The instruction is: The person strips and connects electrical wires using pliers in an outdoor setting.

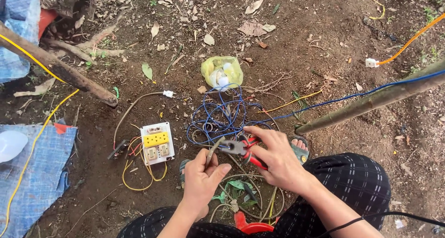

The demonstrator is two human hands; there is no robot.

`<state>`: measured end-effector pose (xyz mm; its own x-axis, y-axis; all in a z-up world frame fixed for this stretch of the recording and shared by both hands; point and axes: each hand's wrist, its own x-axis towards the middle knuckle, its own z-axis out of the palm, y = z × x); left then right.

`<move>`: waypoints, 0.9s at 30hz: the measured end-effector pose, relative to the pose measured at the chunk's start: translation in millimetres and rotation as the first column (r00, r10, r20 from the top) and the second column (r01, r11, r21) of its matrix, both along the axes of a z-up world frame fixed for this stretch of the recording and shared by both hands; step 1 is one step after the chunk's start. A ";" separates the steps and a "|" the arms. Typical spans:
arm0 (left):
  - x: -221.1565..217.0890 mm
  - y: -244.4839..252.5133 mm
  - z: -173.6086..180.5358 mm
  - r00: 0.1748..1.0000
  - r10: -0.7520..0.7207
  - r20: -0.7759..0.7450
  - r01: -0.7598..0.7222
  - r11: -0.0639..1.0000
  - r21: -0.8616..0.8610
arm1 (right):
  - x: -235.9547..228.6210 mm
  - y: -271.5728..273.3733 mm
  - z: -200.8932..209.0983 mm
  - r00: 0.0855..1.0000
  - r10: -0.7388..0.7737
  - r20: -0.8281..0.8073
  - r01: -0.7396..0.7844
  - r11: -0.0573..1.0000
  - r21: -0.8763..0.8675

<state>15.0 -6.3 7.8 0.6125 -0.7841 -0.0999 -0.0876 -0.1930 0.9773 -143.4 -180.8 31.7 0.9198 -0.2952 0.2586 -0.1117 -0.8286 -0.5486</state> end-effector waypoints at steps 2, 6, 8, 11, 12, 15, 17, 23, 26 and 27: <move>-2.5 2.4 6.1 1.000 -0.021 -0.021 0.022 0.999 0.048 | -0.3 1.4 4.1 1.000 0.004 0.007 -0.003 0.996 -0.093; -2.3 5.0 12.0 0.990 -0.131 0.044 0.126 0.987 0.104 | -5.6 3.6 -9.4 0.999 -0.024 -0.041 0.006 0.920 -0.391; -1.2 9.9 13.9 0.986 -0.169 0.000 0.167 0.979 0.118 | -9.0 0.4 -8.5 0.998 -0.012 -0.065 -0.016 0.910 -0.414; -2.7 15.7 14.0 0.971 -0.238 -0.033 0.240 0.956 0.169 | -11.5 -4.9 -6.5 0.994 0.018 -0.109 -0.064 0.897 -0.438; -3.6 16.6 13.5 0.963 -0.270 -0.022 0.268 0.941 0.208 | -12.4 -7.1 -5.4 0.991 0.037 -0.130 -0.091 0.893 -0.440; -7.1 19.0 10.1 0.957 -0.278 -0.082 0.288 0.941 0.176 | -13.3 -11.5 -3.6 0.990 0.088 -0.111 -0.128 0.884 -0.449; -6.8 18.9 14.1 0.955 -0.287 -0.077 0.297 0.933 0.204 | -15.7 -12.8 -8.0 0.988 0.093 -0.126 -0.141 0.874 -0.464; -7.5 24.0 8.8 0.958 -0.278 -0.072 0.287 0.934 0.214 | -15.2 -12.2 -19.7 0.983 0.091 -0.159 -0.158 0.860 -0.485; -10.0 28.3 2.6 0.967 -0.255 -0.026 0.255 0.948 0.188 | -14.9 -12.2 -25.2 0.983 0.104 -0.150 -0.163 0.869 -0.468; -10.9 30.0 0.1 0.969 -0.246 0.022 0.240 0.958 0.158 | -14.3 -12.1 -25.7 0.984 0.110 -0.139 -0.163 0.871 -0.464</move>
